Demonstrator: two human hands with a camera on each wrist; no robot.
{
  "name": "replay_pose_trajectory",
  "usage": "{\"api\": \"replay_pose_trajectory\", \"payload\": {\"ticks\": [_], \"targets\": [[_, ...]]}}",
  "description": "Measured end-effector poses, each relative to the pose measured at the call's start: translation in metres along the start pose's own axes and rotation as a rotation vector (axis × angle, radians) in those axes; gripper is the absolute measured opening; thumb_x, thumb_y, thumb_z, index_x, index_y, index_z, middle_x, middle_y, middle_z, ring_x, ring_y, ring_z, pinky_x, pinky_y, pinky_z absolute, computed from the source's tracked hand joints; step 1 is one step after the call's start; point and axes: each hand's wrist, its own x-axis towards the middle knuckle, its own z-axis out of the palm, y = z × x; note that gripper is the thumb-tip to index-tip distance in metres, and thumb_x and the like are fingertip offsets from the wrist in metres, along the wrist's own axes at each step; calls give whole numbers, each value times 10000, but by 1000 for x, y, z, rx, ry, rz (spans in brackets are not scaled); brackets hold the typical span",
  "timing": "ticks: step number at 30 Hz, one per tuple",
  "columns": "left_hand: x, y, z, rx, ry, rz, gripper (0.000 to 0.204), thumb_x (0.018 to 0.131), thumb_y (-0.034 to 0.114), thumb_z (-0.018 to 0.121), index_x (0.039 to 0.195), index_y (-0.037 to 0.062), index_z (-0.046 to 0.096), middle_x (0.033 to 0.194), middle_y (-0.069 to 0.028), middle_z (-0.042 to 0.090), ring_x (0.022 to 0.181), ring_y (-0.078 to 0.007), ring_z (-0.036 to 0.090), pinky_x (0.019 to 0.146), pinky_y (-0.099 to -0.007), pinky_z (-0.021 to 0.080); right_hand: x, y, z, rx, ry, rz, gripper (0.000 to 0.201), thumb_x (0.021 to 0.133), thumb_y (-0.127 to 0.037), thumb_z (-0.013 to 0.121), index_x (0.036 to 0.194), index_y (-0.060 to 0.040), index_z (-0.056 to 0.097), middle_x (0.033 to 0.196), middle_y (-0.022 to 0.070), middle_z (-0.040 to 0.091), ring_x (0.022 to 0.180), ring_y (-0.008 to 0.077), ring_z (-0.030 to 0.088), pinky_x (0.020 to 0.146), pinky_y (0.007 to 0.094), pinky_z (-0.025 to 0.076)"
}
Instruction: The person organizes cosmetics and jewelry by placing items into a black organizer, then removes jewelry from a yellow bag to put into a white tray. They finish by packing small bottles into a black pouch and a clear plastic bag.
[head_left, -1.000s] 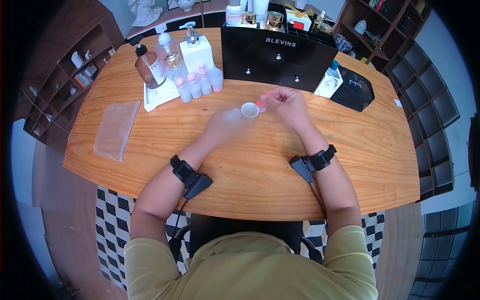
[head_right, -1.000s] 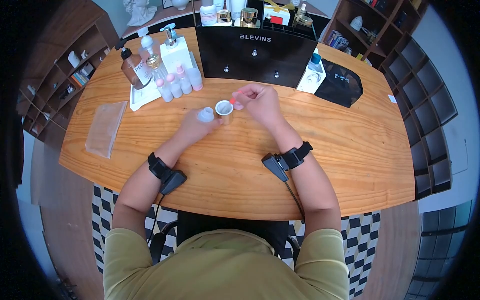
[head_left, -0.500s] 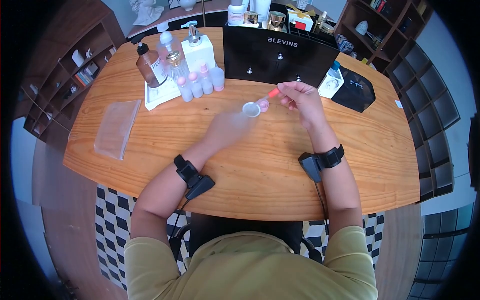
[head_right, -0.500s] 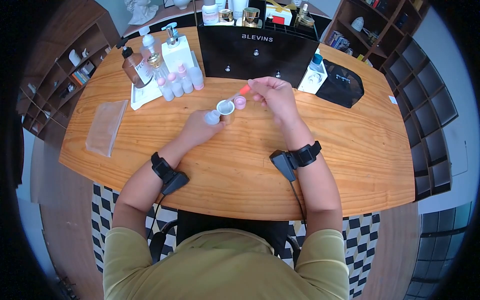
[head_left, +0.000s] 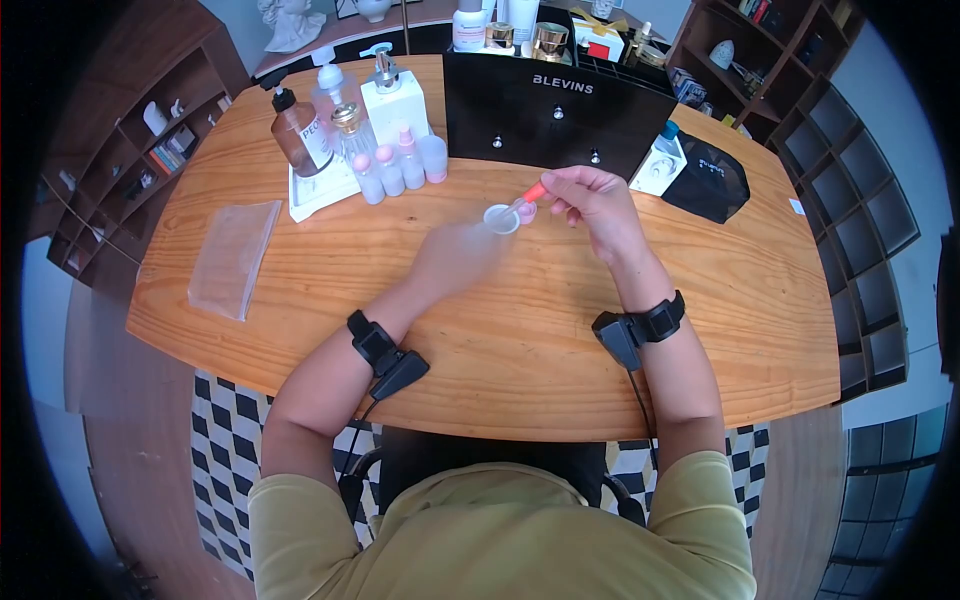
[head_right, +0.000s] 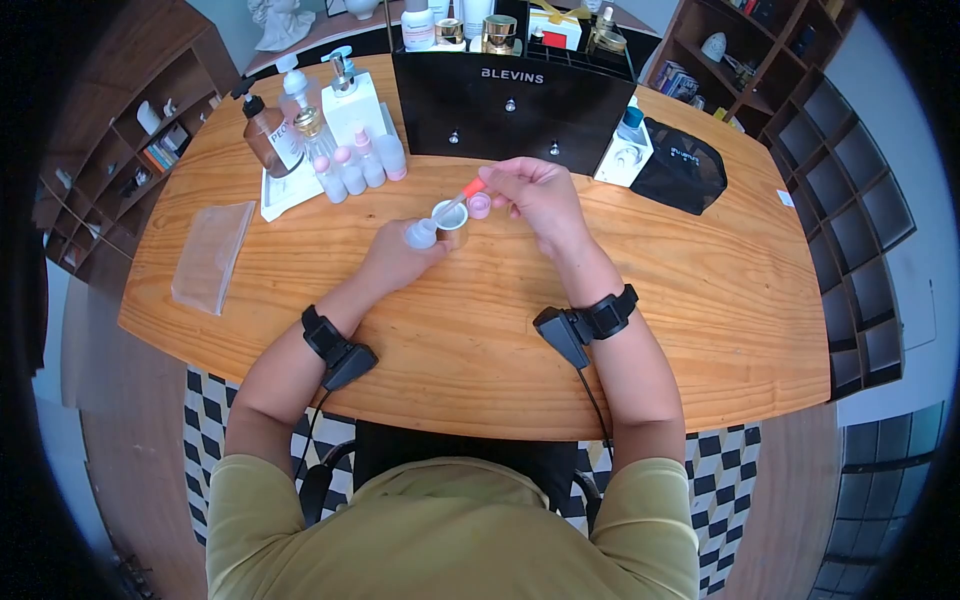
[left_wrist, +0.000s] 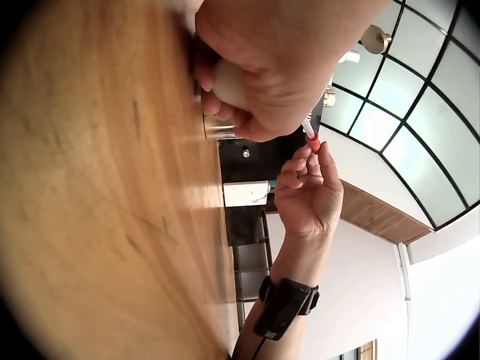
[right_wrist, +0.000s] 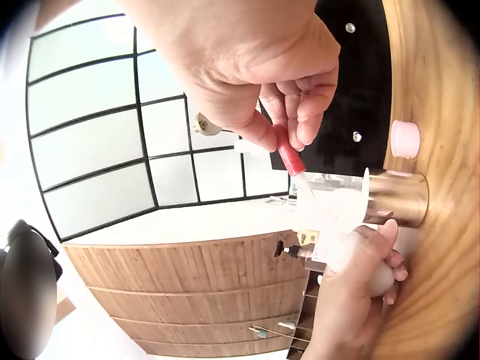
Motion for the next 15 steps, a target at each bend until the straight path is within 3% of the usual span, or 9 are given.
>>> {"api": "replay_pose_trajectory", "payload": {"ticks": [8, 11, 15], "targets": [[2, -9, 5, -24, 53, 59, 280, 793, 281, 707, 881, 18, 669, 741, -101, 669, 678, -175, 633, 626, -311, 492, -1, -1, 1, 21, -2, 12, 147, 820, -168, 724, 901, -46, 707, 786, 20, 693, 633, 50, 579, 524, 193, 384], [1, 1, -1, 30, 17, -24, 259, 790, 264, 710, 834, 16, 651, 709, -85, 652, 644, -158, 608, 601, -313, 477, 2, 1, -3, 36, 77, 8, 146, 826, -170, 721, 898, -43, 708, 790, 23, 692, 625, 47, 567, 527, 193, 396], [1, -8, 2, 1, 95, 63, 240, 783, 243, 714, 789, 17, 631, 677, -72, 630, 619, -142, 585, 578, -313, 462, 8, 16, -5, -145, 52, -77, 167, 858, -206, 705, 930, -55, 704, 751, 3, 670, 622, 42, 552, 497, 180, 376]]}}
